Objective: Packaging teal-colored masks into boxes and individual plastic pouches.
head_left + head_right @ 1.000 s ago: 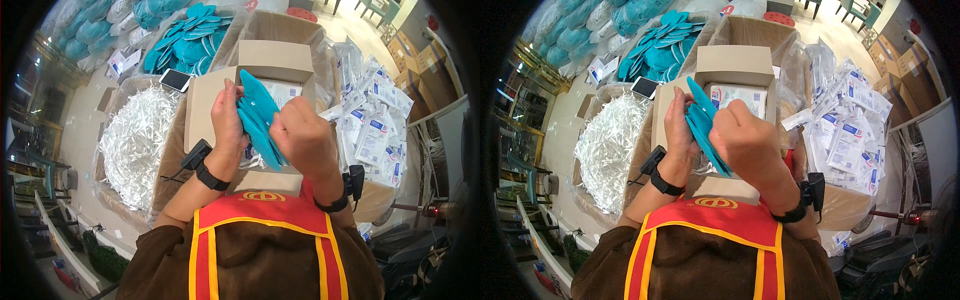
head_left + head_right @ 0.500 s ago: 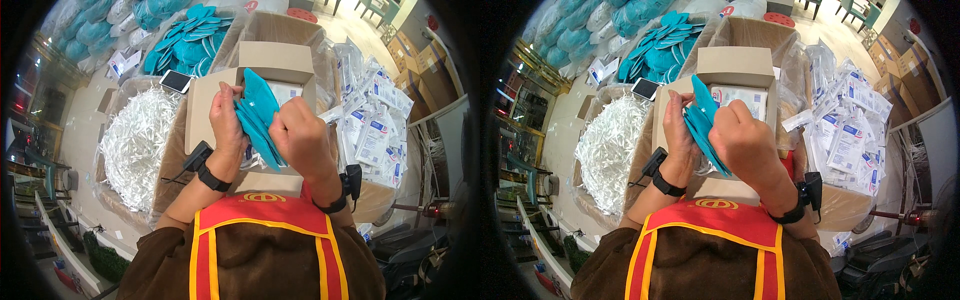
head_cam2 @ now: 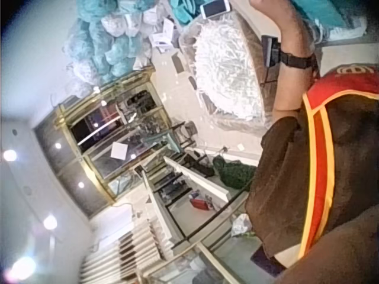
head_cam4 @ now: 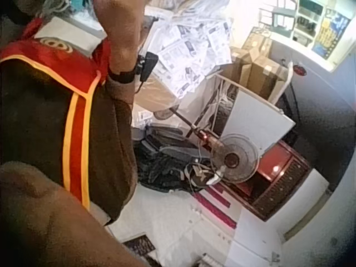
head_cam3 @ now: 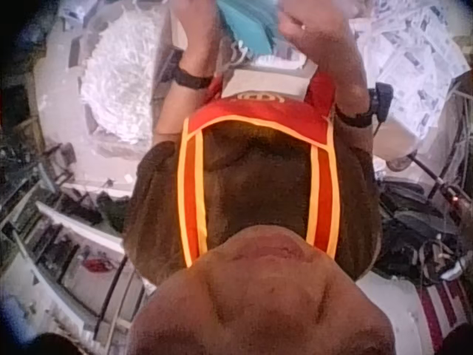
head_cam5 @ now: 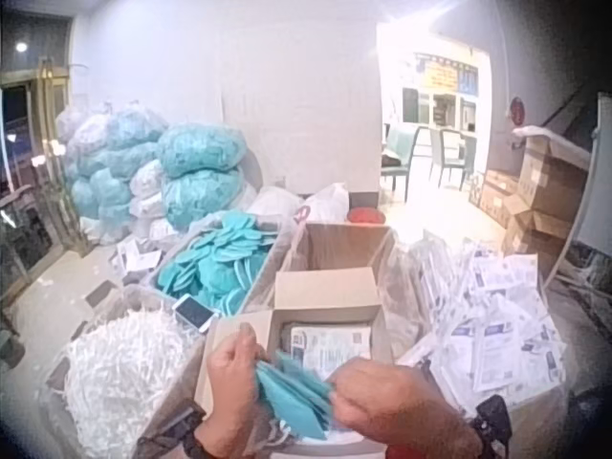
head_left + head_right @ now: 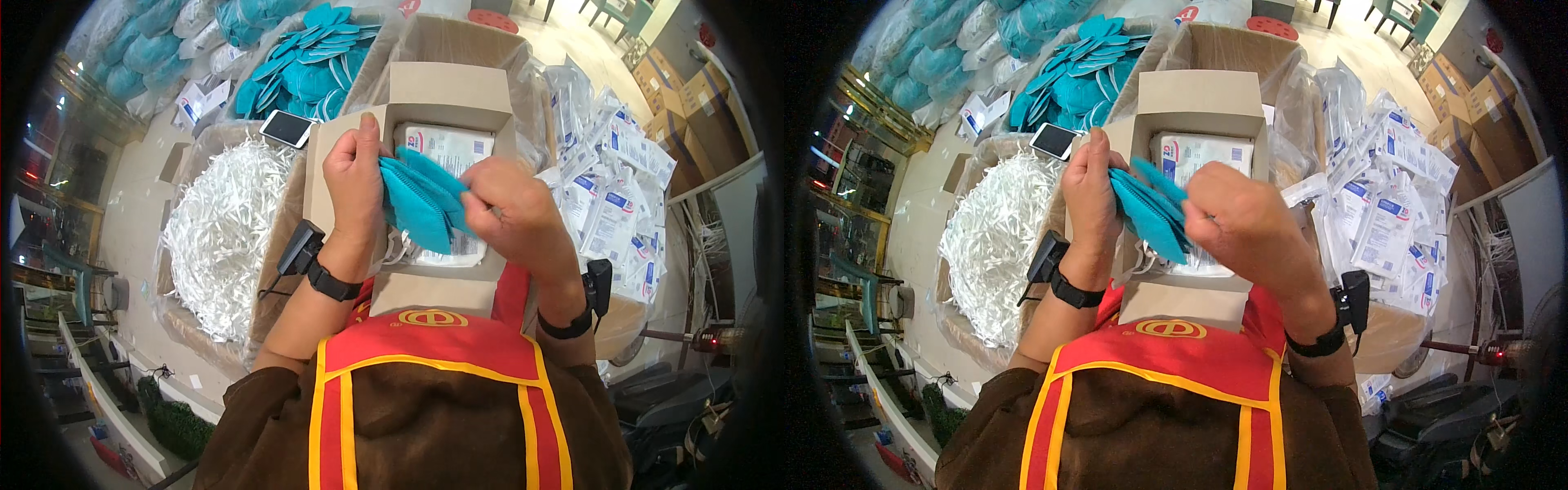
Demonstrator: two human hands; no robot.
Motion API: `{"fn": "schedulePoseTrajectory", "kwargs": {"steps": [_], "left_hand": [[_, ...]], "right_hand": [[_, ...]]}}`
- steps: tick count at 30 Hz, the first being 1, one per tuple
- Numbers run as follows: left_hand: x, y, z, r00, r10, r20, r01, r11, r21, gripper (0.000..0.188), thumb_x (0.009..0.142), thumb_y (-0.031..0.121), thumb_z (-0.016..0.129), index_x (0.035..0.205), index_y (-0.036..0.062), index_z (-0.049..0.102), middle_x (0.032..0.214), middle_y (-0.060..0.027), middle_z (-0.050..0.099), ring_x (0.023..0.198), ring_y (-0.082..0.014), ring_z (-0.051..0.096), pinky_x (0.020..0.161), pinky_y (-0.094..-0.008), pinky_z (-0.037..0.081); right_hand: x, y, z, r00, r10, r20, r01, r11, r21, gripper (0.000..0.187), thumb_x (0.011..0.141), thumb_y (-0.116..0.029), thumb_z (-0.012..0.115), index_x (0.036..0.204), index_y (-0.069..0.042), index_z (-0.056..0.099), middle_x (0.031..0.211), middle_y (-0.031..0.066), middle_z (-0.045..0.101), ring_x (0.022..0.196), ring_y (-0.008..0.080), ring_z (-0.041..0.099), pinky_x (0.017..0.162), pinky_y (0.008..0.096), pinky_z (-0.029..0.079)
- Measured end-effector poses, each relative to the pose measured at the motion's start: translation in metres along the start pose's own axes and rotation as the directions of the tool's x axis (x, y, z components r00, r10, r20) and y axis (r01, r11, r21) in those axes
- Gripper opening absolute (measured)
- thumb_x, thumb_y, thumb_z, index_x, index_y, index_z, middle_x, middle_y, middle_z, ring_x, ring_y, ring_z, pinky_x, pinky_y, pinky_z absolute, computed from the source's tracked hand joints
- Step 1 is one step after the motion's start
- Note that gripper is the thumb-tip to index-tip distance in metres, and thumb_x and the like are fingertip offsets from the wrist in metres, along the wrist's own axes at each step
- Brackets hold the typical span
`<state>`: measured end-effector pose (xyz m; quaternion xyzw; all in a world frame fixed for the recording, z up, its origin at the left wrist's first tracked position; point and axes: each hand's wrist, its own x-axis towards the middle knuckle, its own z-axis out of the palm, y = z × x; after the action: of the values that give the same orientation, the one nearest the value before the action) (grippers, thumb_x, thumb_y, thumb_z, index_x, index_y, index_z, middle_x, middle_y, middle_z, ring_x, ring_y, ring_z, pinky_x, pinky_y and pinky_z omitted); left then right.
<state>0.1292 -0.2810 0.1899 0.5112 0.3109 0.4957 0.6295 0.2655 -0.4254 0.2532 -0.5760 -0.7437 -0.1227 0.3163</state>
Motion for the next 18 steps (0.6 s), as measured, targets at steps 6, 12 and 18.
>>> {"fn": "schedulePoseTrajectory", "kwargs": {"steps": [6, 12, 18], "left_hand": [[-0.003, 0.006, 0.013, 0.997, 0.082, -0.01, -0.082, 0.997, -0.013, 0.037, 0.092, 0.039, 0.058, 0.083, 0.0035, 0.062, 0.067, 0.0024, 0.049, 0.055, -0.0052, 0.042, 0.05, -0.0202, 0.035], [-0.003, 0.007, 0.014, 1.0, 0.014, -0.019, -0.014, 1.0, 0.015, 0.035, 0.091, 0.035, 0.061, 0.084, 0.0011, 0.065, 0.066, 0.0052, 0.051, 0.061, -0.0038, 0.042, 0.055, -0.0185, 0.034], [0.0, 0.006, 0.01, 0.988, -0.149, 0.042, 0.154, 0.964, -0.217, 0.037, 0.091, 0.038, 0.06, 0.091, 0.0017, 0.065, 0.076, 0.0006, 0.055, 0.067, -0.0063, 0.048, 0.061, -0.0198, 0.04]], "right_hand": [[-0.003, -0.001, 0.006, 0.95, 0.279, 0.143, -0.31, 0.777, 0.547, 0.014, 0.084, -0.011, 0.06, 0.082, 0.003, 0.059, 0.08, 0.0114, 0.062, 0.072, 0.0239, 0.062, 0.064, 0.0309, 0.05], [-0.008, -0.012, 0.012, 0.889, 0.383, 0.251, -0.438, 0.551, 0.71, 0.014, 0.086, -0.01, 0.064, 0.091, 0.001, 0.056, 0.079, 0.0053, 0.061, 0.072, 0.0078, 0.057, 0.065, 0.0263, 0.049], [-0.014, 0.003, 0.013, 0.791, 0.557, 0.253, -0.512, 0.376, 0.772, 0.013, 0.083, -0.005, 0.064, 0.091, 0.0, 0.054, 0.079, 0.0052, 0.059, 0.069, 0.0083, 0.055, 0.062, 0.0258, 0.048]]}}
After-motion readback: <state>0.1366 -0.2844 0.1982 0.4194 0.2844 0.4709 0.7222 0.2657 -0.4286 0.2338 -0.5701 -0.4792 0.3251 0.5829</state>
